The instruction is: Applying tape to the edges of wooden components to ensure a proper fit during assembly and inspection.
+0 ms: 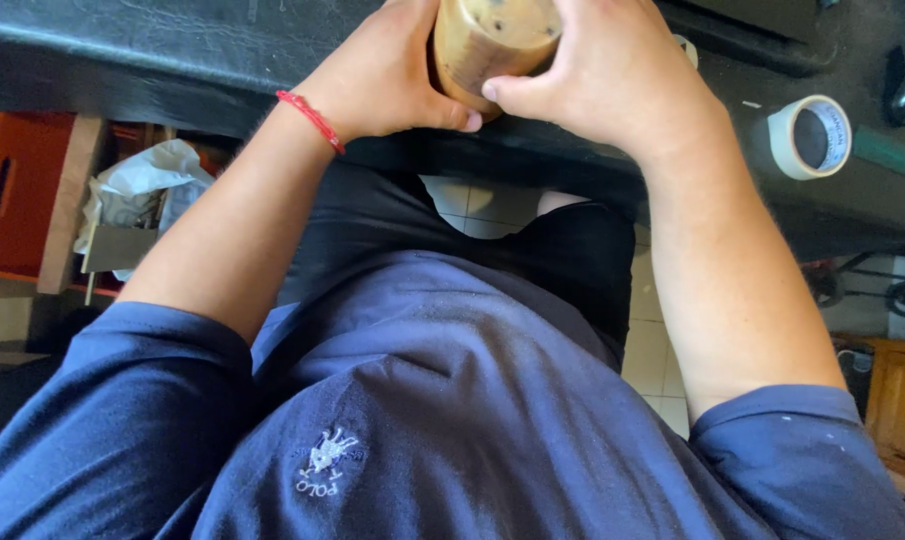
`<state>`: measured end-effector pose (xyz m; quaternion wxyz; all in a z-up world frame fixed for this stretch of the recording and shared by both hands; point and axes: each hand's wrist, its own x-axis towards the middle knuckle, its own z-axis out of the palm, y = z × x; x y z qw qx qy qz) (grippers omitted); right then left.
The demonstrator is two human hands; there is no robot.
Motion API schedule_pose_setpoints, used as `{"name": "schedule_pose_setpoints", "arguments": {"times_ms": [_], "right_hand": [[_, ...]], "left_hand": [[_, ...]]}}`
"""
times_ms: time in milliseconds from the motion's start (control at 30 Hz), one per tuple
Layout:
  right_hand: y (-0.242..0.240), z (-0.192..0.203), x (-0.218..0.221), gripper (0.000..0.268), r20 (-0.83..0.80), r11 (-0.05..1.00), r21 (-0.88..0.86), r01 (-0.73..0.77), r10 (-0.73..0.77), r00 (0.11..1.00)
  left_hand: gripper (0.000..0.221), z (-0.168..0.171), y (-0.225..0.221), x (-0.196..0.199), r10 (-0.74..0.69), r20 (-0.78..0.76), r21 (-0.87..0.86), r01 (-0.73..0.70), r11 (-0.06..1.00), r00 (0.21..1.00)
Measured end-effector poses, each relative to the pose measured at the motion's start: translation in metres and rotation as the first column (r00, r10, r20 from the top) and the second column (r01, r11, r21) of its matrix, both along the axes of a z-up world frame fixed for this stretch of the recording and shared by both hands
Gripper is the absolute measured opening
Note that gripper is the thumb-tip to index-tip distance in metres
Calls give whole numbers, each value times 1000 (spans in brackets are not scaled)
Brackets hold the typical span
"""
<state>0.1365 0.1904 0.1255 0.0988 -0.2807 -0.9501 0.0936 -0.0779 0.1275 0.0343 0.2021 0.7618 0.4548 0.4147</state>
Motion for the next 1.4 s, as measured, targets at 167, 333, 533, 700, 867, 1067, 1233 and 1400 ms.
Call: {"name": "schedule_pose_setpoints", "arguments": {"times_ms": [167,333,533,700,867,1067,1233,1400], "right_hand": [[3,-4,6,66,-83,993,-105,-50,41,996],[26,-48,37,47,-486,756,-566,-329,16,874],[23,-75,35,51,-513,755,-536,-378,65,856],[27,-88,34,34,-547,757,-535,-375,28,837],[25,-88,33,39,-550,752,-523,-401,61,833],[26,-91,32,39,-560,719,-564,-407,30,828],[23,-92,33,33,-565,744,-556,-370,-12,825],[7,-85,39,32,-595,813,-515,-272,-111,796]], "left_hand": [[73,-2,-11,-6,21,21,71,-22,997,1000],[59,-3,-23,-5,97,20,108,-98,989,995],[51,-4,-32,2,49,248,-4,-50,999,967],[47,-3,-38,6,78,234,16,-84,996,969],[46,-7,-38,6,135,201,23,-142,990,970],[43,-7,-36,7,137,208,21,-145,989,968],[45,-12,-29,6,134,205,25,-142,990,970],[51,-16,-8,3,-56,339,-65,83,994,939]]}}
